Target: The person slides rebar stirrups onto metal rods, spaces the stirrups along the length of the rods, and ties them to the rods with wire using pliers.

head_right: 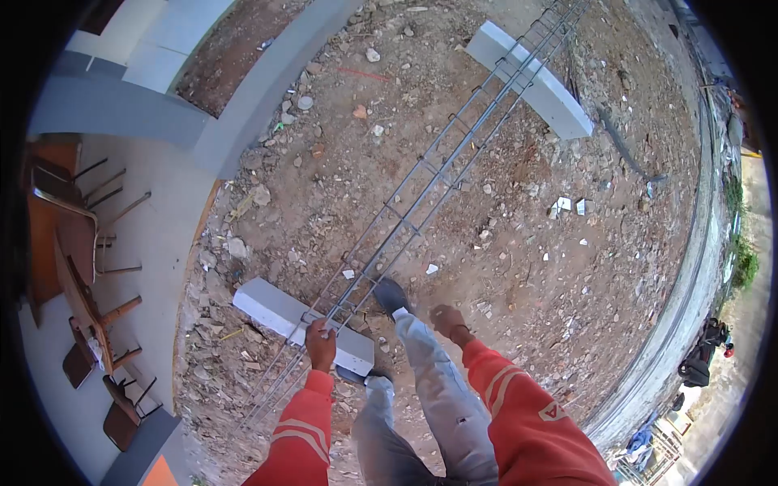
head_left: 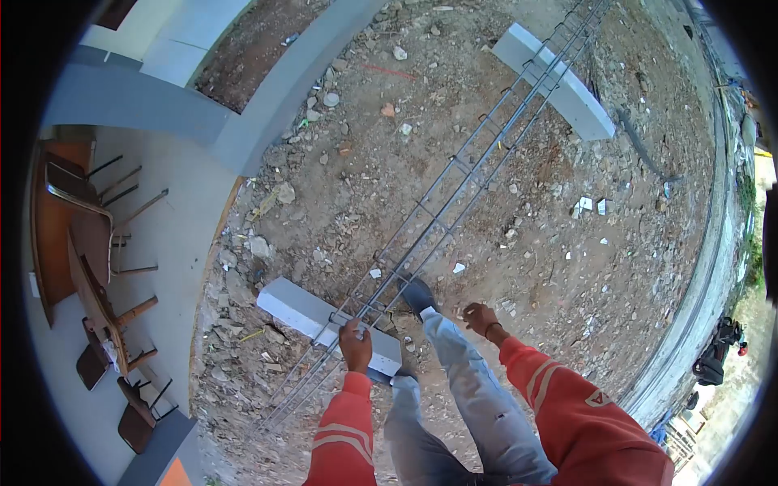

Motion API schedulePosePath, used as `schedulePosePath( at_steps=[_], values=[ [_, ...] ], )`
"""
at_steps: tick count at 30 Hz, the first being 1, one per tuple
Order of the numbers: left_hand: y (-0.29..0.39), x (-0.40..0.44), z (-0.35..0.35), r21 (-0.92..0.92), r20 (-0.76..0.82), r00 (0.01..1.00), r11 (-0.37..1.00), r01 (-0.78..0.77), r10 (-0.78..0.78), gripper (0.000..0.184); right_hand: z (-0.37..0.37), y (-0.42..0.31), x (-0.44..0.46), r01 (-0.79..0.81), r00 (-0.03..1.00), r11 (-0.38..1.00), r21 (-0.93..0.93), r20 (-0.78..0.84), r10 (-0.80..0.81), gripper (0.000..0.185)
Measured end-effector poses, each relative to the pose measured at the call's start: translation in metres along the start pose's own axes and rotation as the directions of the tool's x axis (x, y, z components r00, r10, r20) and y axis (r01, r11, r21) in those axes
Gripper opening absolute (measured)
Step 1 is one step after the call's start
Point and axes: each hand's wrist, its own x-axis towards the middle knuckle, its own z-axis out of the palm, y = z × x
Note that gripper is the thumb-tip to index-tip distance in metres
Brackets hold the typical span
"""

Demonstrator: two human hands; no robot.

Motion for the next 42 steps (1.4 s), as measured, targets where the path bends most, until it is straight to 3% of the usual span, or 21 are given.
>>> schedulePosePath(
  at_steps=[2, 5, 9, 11, 14, 16, 18, 19, 21, 22, 23, 25, 27, 28, 30, 32, 35, 36, 38, 41, 42],
  values=[
    [0.043, -0.05, -0.009, -0.086, 0.071, 0.996, 0.995, 0.05, -0.044, 0.037, -0.048, 0.001, -0.058, -0.356, 0.935, 0.932, 0.071, 0.029, 0.355, 0.023],
    [0.086, -0.12, -0.022, -0.017, 0.203, 0.979, 1.0, 0.014, -0.01, 0.036, -0.076, 0.064, -0.132, -0.293, 0.953, 0.943, -0.158, -0.128, 0.275, 0.019],
    [0.11, -0.171, -0.04, 0.07, 0.257, 0.95, 0.977, -0.201, 0.177, 0.032, -0.132, 0.068, -0.236, -0.373, 0.911, 0.875, -0.309, 0.056, 0.408, 0.035],
    [0.127, -0.201, -0.061, -0.096, 0.324, 0.945, 0.995, -0.01, 0.041, 0.03, -0.134, 0.092, -0.272, -0.363, 0.903, 0.869, -0.337, 0.103, 0.418, 0.036],
    [0.133, -0.229, -0.084, -0.107, 0.292, 0.955, 0.991, 0.085, -0.051, 0.029, -0.119, 0.122, -0.325, -0.347, 0.894, 0.854, -0.388, 0.138, 0.426, 0.039],
    [0.132, -0.247, -0.099, -0.179, 0.175, 0.984, 0.984, 0.012, 0.02, 0.029, -0.117, 0.136, -0.347, -0.304, 0.917, 0.891, -0.337, 0.15, 0.369, 0.036],
    [0.081, -0.253, -0.093, -0.364, 0.15, 0.973, 0.906, 0.217, -0.173, 0.031, -0.121, 0.141, -0.368, -0.261, 0.947, 0.938, -0.229, 0.129, 0.296, 0.033],
    [0.068, -0.267, -0.092, -0.36, 0.153, 0.973, 0.907, 0.219, -0.175, 0.031, -0.134, 0.121, -0.376, -0.22, 0.957, 0.942, -0.254, 0.13, 0.259, 0.033],
    [0.059, -0.29, -0.092, -0.599, 0.07, 0.936, 0.736, 0.316, -0.345, 0.03, -0.148, 0.11, -0.389, -0.173, 0.968, 0.947, -0.271, 0.131, 0.215, 0.033],
    [0.06, -0.306, -0.09, -0.594, 0.068, 0.938, 0.741, 0.312, -0.34, 0.03, -0.148, 0.116, -0.387, -0.197, 0.979, 0.975, -0.1, 0.036, 0.201, 0.033],
    [0.063, -0.323, -0.081, -0.562, 0.139, 0.895, 0.71, 0.424, -0.424, 0.029, -0.153, 0.123, -0.384, -0.198, 0.978, 0.978, 0.073, -0.06, 0.202, 0.033],
    [0.077, -0.345, -0.07, -0.511, 0.199, 0.84, 0.677, 0.529, -0.506, 0.027, -0.161, 0.136, -0.367, -0.225, 0.967, 0.967, 0.117, -0.098, 0.236, 0.032],
    [0.095, -0.36, -0.059, -0.406, 0.542, 0.655, 0.517, 0.753, -0.527, 0.024, -0.169, 0.155, -0.366, -0.251, 0.953, 0.954, 0.163, -0.128, 0.273, 0.031],
    [0.103, -0.358, -0.045, -0.401, 0.534, 0.657, 0.525, 0.751, -0.533, 0.024, -0.177, 0.163, -0.368, -0.263, 0.933, 0.933, 0.246, -0.179, 0.311, 0.029],
    [0.127, -0.343, -0.006, -0.247, 0.507, 0.736, 0.742, 0.623, -0.449, 0.023, -0.202, 0.186, -0.366, -0.266, 0.88, 0.878, 0.398, -0.271, 0.39, 0.027],
    [0.193, -0.32, 0.016, -0.234, 0.526, 0.714, 0.729, 0.644, -0.462, 0.023, -0.215, 0.219, -0.36, -0.295, 0.865, 0.851, 0.434, -0.258, 0.431, 0.028],
    [0.3, -0.281, 0.07, -0.16, 0.433, 0.851, 0.904, 0.397, -0.297, 0.031, -0.261, 0.26, -0.367, -0.28, 0.857, 0.819, 0.5, -0.255, 0.448, 0.032],
    [0.322, -0.259, 0.094, -0.119, 0.397, 0.907, 0.972, 0.204, -0.141, 0.029, -0.284, 0.277, -0.371, -0.276, 0.851, 0.814, 0.511, -0.263, 0.454, 0.032],
    [0.387, -0.232, 0.139, -0.261, 0.424, 0.858, 0.868, 0.422, -0.29, 0.028, -0.335, 0.319, -0.368, -0.299, 0.836, 0.831, 0.468, -0.292, 0.465, 0.031],
    [0.472, -0.205, 0.215, -0.188, 0.368, 0.885, 0.909, 0.371, -0.285, 0.028, -0.434, 0.363, -0.382, -0.373, 0.802, 0.856, 0.357, -0.34, 0.491, 0.031],
    [0.495, -0.195, 0.241, -0.097, 0.4, 0.885, 0.949, 0.3, -0.239, 0.025, -0.478, 0.369, -0.379, -0.392, 0.775, 0.814, 0.429, -0.322, 0.543, 0.031]
  ],
)
